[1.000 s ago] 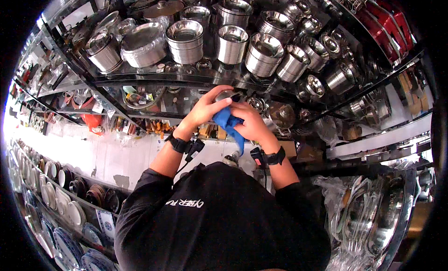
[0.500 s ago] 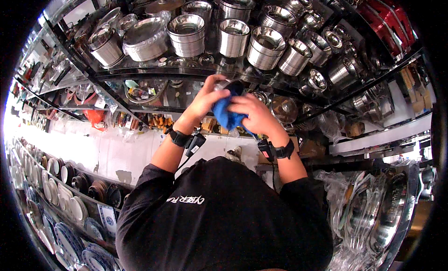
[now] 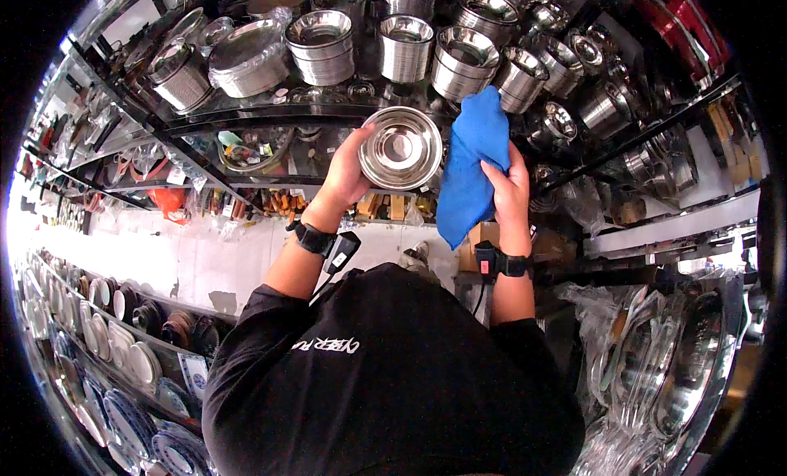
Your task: The person polishes multiple small metal bowls using a yellow buffing machine and a blue cloth. They repeatedly place bowls on the spinning buffing pad, wipe them with the cloth, and stack them on a nearby shelf.
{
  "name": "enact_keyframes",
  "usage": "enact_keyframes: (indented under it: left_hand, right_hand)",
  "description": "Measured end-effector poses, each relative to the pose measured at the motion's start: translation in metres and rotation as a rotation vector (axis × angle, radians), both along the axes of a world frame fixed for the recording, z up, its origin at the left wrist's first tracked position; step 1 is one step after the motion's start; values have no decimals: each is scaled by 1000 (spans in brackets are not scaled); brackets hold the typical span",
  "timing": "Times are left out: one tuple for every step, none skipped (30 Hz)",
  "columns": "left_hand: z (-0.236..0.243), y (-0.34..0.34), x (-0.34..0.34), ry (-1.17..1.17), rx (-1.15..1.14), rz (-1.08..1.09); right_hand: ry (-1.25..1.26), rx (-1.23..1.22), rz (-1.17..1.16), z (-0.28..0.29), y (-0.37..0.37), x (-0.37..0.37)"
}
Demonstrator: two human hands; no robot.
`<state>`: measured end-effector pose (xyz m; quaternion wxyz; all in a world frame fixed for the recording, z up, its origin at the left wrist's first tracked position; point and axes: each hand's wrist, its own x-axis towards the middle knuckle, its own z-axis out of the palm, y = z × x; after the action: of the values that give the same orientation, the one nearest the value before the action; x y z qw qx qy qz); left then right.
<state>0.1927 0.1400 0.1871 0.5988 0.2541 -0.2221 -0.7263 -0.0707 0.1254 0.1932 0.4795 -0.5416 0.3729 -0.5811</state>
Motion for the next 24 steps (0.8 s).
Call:
enact_keyframes:
  left_hand:
    - [-1, 1, -2, -43, 7, 20]
    - [-2, 3, -1, -31, 10, -25]
    - [0, 3, -1, -21, 11, -74]
    - [-1, 5, -2, -30, -8, -103]
    - [-2, 10, -4, -40, -28, -132]
    - [9, 13, -14, -139, 23, -133]
    - [1, 9, -18, -173, 32, -179]
    - [-6, 10, -23, -404, -59, -78]
    - [-9, 11, -33, -632, -156, 16]
    - [-12, 9, -37, -827, -263, 123]
    - [-14, 8, -40, -1145, -460, 338]
    - [-8, 9, -40, -1344, -426, 310]
    - [-4, 8, -38, -1543, -389, 280]
    - [-9, 4, -40, -1549, -494, 368]
    - [-8, 2, -42, -1546, -458, 367]
    - [-7, 0, -44, -1543, -422, 365]
    - [-6, -2, -47, -1540, -386, 362]
    - [-5, -6, -47, -1543, -405, 407]
    - [-6, -10, -48, -1432, -367, 394]
    - [-8, -16, -48, -1322, -329, 379]
    - [-10, -22, -50, -1210, -293, 360]
    - [-5, -20, -51, -1082, -227, 331]
    - [-16, -26, -50, -1026, -276, 375]
    - [-15, -25, -49, -1050, -217, 280]
  right_hand:
    - [24, -27, 2, 0, 0, 0]
    - [48, -53, 3, 2, -1, -1]
    - [71, -83, 1, 5, -2, -1]
    - [66, -70, 16, 7, -2, -2]
    - [100, -72, 38, 3, -2, -1]
    - [137, -77, 45, -2, -3, -3]
    - [175, -80, 67, -5, -1, 1]
    - [150, 48, 159, -11, 2, 10]
    - [50, 195, 157, -19, 7, 18]
    - [136, 155, 216, -25, 9, 25]
    - [224, 115, 272, -31, 9, 29]
    - [227, 157, 323, -36, 11, 29]
    - [229, 199, 373, -41, 12, 27]
    - [307, 189, 359, -45, 12, 24]
    - [334, 152, 376, -44, 12, 21]
    - [361, 116, 393, -44, 13, 17]
    - [388, 81, 410, -43, 13, 13]
    - [582, 190, 377, -12, 23, 13]
    - [507, 210, 398, -16, 24, 4]
    - [430, 228, 418, -24, 24, -9]
    - [355, 245, 434, -28, 24, -24]
    - [262, 257, 444, -21, 29, -36]
    - [163, 309, 408, -14, 34, -46]
    - [84, 294, 351, -12, 38, -55]
